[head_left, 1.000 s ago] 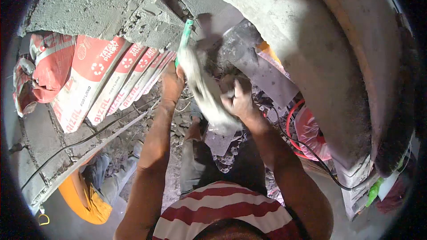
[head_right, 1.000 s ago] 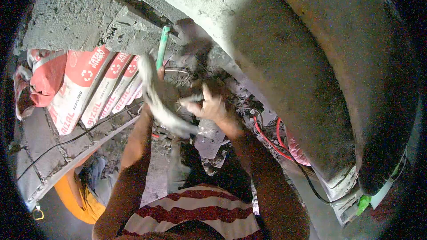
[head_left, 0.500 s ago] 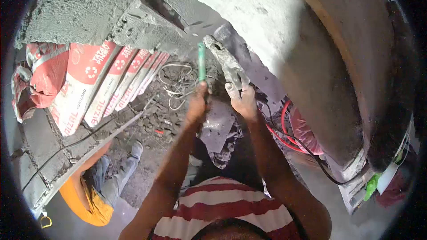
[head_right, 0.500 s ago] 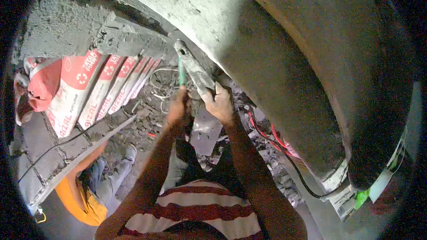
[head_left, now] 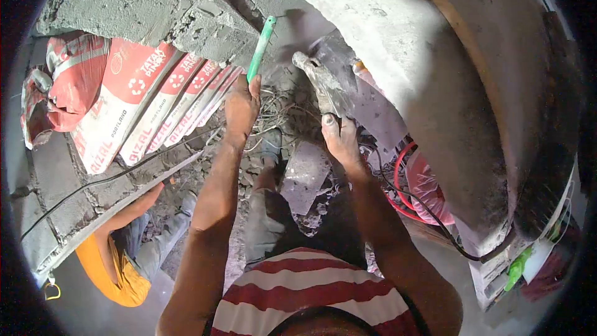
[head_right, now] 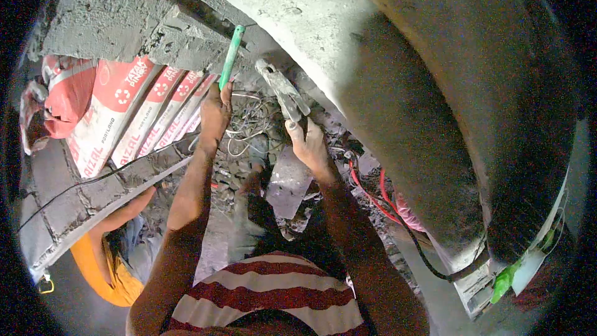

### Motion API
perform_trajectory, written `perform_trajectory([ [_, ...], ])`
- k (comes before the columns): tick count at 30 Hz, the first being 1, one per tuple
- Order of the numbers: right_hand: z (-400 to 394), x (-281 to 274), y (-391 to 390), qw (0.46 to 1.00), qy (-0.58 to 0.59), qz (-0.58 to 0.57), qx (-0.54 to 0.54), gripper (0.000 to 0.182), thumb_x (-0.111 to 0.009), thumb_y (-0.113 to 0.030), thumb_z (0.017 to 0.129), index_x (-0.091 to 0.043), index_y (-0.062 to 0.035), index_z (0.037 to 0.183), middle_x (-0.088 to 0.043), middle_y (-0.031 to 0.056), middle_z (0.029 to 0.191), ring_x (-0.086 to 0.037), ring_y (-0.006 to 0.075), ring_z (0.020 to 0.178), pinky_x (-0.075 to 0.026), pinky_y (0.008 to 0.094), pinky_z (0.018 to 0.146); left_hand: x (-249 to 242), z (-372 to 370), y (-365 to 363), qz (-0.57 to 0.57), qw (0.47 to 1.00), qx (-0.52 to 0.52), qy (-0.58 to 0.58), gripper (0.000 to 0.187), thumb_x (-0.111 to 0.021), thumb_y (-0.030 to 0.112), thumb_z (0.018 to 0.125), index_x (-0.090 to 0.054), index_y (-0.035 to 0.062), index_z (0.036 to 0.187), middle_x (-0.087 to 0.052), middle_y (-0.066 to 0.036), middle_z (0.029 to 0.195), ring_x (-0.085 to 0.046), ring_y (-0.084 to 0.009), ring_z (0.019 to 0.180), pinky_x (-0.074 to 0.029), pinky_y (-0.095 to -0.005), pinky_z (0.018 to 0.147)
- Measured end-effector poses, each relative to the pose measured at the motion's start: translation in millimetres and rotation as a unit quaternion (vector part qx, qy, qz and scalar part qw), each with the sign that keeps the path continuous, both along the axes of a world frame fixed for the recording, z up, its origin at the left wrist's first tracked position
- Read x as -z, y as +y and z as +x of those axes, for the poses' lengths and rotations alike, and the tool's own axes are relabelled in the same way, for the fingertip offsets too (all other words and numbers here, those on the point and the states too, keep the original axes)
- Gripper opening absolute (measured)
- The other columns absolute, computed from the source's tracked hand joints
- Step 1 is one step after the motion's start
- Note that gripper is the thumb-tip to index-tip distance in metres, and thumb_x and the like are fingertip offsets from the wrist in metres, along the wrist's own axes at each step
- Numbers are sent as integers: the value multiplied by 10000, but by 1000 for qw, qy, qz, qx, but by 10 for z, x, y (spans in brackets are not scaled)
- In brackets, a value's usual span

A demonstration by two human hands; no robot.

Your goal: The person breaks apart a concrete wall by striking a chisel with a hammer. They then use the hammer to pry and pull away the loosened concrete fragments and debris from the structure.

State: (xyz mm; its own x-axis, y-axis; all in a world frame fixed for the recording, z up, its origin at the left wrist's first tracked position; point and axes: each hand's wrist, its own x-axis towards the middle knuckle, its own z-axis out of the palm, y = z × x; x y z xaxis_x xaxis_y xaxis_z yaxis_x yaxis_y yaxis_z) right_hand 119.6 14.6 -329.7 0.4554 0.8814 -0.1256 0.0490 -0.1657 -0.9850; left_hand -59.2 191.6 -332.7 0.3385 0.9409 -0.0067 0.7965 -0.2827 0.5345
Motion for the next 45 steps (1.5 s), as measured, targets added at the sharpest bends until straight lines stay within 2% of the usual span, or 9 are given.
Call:
perform_trajectory([
  [10, 111, -121, 292, 819, -543, 177, -41, 337, -656, -169, 865, -603, -3, 1154, -666, 202, 1077, -652, 312, 969, -504, 368, 844, 81, -100, 8, 0, 1000, -8, 16, 381, -469, 387, 992, -513, 14, 924, -590, -279, 694, -585, -490, 680, -434, -548, 579],
  [12, -59, 537, 203, 818, -540, 196, 23, 299, -685, -157, 844, -610, -21, 1099, -673, 187, 981, -657, 334, 872, -523, 398, 773, 209, -155, 46, -10, 999, -7, -46, 384, -475, 385, 992, -526, 9, 929, -588, -275, 694, -580, -490, 677, -428, -539, 576],
  [14, -200, 950, 367, 994, 39, 94, 29, 345, -732, -208, 813, -609, -31, 1083, -668, 209, 924, -651, 364, 811, -527, 432, 721, 259, -176, 93, -19, 994, -6, -107, 388, -480, 382, 991, -539, 4, 933, -585, -271, 694, -575, -490, 673, -423, -530, 573],
  [20, 65, 5, 1196, 961, -243, -126, -34, 804, -603, -628, 812, -579, 85, 1184, -646, 323, 946, -645, 447, 937, -520, 458, 796, 208, -174, 106, -24, 993, -4, -118, 380, -494, 375, 986, -565, 5, 936, -579, -273, 703, -571, -484, 682, -422, -518, 585],
  [25, -130, -216, 797, 978, -64, 198, -26, 415, -729, -236, 816, -580, 63, 1062, -657, 244, 860, -669, 412, 808, -526, 412, 696, 427, -210, 124, 53, 991, 59, -111, 381, -491, 376, 987, -565, 5, 952, -587, -271, 707, -581, -469, 664, -433, -505, 583],
  [29, 296, 250, 1239, 955, -253, -143, -57, 757, -564, -631, 841, -612, 66, 1132, -654, 305, 970, -636, 451, 952, -502, 487, 834, 162, -94, 106, -83, 992, -26, -97, 380, -501, 367, 982, -553, -7, 940, -597, -273, 707, -595, -470, 695, -435, -505, 586],
  [37, 156, 131, 280, 976, -92, -187, 61, 621, -520, -521, 918, -633, 74, 1055, -623, 325, 1020, -591, 472, 1033, -451, 458, 916, -194, -290, -297, 70, 940, 224, 248, 352, -483, 349, 982, -556, 14, 900, -613, -235, 655, -622, -420, 606, -490, -508, 523],
  [43, -69, 871, -336, 981, -86, -168, 48, 446, -515, -413, 967, -623, 19, 997, -583, 111, 715, -528, 236, 666, -449, 394, 668, -521, -175, -276, 64, 994, 41, 77, 425, -462, 447, 983, -535, 34, 919, -584, -247, 623, -595, -456, 596, -431, -541, 511],
  [45, -67, 793, -368, 980, 20, -197, -14, 843, -500, -650, 870, -529, 116, 1221, -550, 384, 1160, -522, 495, 1145, -423, 476, 959, -498, -165, -168, 139, 989, 49, 2, 448, -463, 458, 981, -552, 24, 913, -583, -243, 612, -597, -447, 598, -436, -539, 541],
])
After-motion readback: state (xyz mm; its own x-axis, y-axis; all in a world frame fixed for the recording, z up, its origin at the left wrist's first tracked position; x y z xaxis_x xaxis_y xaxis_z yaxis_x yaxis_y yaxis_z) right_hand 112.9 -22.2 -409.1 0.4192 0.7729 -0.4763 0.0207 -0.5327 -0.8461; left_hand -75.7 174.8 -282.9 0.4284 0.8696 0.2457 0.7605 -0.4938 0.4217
